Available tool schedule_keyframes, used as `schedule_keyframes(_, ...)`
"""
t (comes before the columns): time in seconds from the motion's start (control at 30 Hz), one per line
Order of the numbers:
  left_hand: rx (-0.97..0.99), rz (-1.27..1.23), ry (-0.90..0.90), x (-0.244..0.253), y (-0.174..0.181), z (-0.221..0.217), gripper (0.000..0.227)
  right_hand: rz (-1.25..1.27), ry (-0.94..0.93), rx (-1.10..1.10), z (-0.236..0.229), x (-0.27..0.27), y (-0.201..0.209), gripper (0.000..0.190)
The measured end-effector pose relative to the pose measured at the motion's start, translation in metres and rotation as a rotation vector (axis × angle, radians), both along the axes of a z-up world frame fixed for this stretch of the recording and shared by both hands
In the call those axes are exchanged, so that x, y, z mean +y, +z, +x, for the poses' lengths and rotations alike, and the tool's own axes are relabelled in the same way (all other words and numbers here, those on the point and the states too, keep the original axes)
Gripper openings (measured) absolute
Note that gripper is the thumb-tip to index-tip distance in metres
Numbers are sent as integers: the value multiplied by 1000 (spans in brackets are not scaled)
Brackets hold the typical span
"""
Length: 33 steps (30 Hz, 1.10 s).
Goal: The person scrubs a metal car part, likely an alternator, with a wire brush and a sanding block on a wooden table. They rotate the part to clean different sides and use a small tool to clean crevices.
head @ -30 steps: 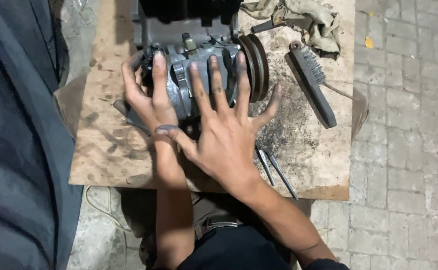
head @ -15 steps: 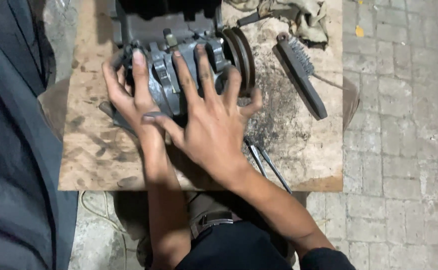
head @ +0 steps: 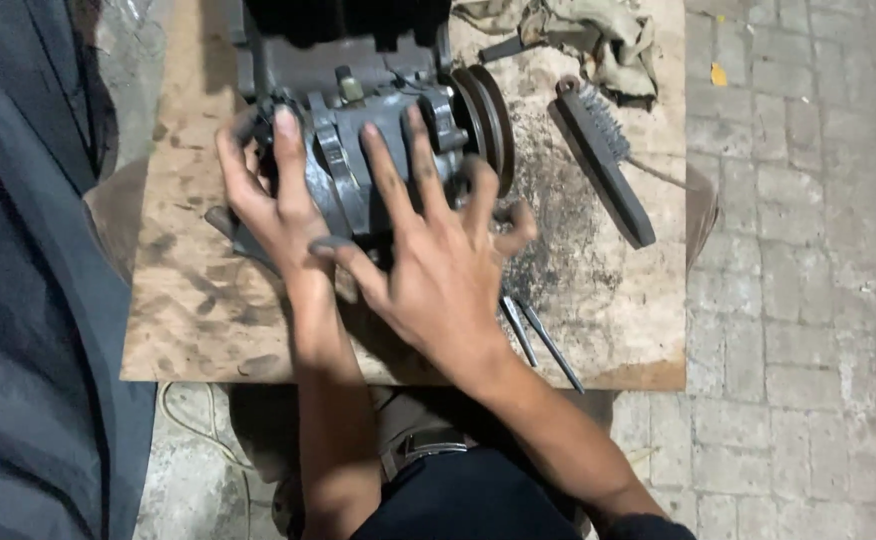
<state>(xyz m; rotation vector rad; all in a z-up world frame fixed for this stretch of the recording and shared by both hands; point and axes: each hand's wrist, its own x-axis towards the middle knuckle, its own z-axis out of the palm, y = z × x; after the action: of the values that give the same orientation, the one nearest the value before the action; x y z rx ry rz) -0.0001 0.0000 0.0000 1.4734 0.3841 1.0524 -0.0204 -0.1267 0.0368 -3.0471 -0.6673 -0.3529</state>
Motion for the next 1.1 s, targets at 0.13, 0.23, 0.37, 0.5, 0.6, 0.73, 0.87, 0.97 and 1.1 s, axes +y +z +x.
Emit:
schedule_keyframes(0.13, -7, -27, -23, -2, 2, -1, 29, 54, 24, -24, -9, -14, -16, 99)
schedule_keyframes(0.23, -21, -16, -16, 0, -4, -1, 31, -15, 28, -71, -1, -12, -13, 99)
schedule_keyframes(0.37, -19, 23, 5, 0, 2, 2, 31, 19, 63, -43, 12, -10, -5, 95)
schedule_keyframes(0.5, 28, 32, 4, -1, -1, -2, 37, 23, 36, -38, -6, -22, -11, 92)
schedule_keyframes(0.6, 35, 44, 26, -2, 3, -3, 36, 51, 60, -39, -11, -25, -18, 96)
schedule_keyframes(0.73, -37, 23, -8, 0, 1, 1, 31, 9, 29, -67, 7, -10, -12, 95)
schedule_keyframes(0.87, 18, 1, 4, 0, 7, 1, 32, 36, 31, -55, 4, -12, -13, 93)
schedule_keyframes(0.97, 51, 20, 17, 0, 3, -2, 38, 32, 36, -67, -11, -22, -23, 93)
schedule_keyframes(1.1, 29, 20, 41, 0, 0, 1, 38, 26, 17, -110, 0, -10, -21, 98)
